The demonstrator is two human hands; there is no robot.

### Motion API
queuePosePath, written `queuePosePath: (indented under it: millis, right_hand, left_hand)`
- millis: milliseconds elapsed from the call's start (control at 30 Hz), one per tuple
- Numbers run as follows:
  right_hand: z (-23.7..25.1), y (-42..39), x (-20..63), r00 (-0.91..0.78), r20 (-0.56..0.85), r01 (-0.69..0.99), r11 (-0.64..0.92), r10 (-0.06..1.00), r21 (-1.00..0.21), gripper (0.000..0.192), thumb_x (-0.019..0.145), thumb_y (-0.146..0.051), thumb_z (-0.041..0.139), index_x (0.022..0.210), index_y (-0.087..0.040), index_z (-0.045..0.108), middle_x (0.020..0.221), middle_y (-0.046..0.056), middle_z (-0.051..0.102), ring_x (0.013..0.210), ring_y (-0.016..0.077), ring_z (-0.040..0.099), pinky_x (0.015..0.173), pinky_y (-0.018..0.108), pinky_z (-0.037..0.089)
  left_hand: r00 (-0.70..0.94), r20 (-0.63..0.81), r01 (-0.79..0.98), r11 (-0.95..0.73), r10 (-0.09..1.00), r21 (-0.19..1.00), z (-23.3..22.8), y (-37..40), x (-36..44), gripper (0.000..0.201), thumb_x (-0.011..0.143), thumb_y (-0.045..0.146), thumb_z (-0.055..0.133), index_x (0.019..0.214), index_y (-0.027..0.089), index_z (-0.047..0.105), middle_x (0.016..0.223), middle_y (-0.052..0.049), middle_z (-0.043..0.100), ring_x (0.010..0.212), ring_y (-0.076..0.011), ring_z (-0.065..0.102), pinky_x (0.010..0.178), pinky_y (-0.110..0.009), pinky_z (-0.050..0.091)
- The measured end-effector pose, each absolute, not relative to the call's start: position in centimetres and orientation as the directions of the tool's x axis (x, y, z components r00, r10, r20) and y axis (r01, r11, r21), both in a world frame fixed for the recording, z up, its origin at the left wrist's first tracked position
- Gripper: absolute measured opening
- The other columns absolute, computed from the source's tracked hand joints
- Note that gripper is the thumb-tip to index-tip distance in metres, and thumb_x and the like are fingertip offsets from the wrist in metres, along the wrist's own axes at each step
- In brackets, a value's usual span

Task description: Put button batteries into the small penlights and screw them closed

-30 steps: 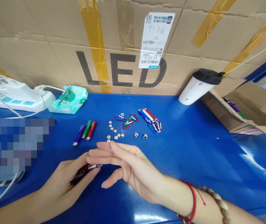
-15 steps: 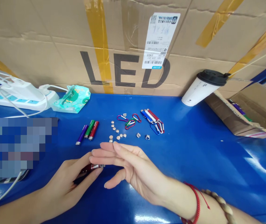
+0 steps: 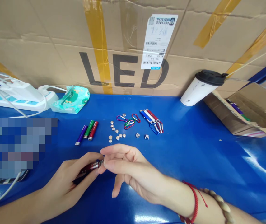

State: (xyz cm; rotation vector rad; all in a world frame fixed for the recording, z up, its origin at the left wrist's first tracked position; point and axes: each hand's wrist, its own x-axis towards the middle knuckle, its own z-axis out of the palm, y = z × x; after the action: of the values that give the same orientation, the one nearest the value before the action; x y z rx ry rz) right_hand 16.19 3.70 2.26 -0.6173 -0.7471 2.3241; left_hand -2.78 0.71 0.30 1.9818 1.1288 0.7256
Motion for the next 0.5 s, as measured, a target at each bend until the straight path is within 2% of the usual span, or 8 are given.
queuePosePath:
  millis: [500]
  right_hand:
    - [2.42, 3.71, 16.01, -0.676, -0.264, -0.393, -0.639, 0.688, -0.661, 0.009, 0.072, -0.019, 0.07, 0.078, -0.015, 0.066, 0.07, 0.0, 0.066, 0.041, 0.0026, 0.056, 0.034, 0.007, 0.042]
  left_hand:
    - [0.46, 0.105, 0.471, -0.343, 0.881, 0.813, 0.46, 0.57, -2.76, 0.01, 0.091, 0.022, 0.042, 0.097, 0.022, 0.049, 0.074, 0.003, 0.062, 0.059, -0.0102, 0.058, 0.058, -0.019, 0.045]
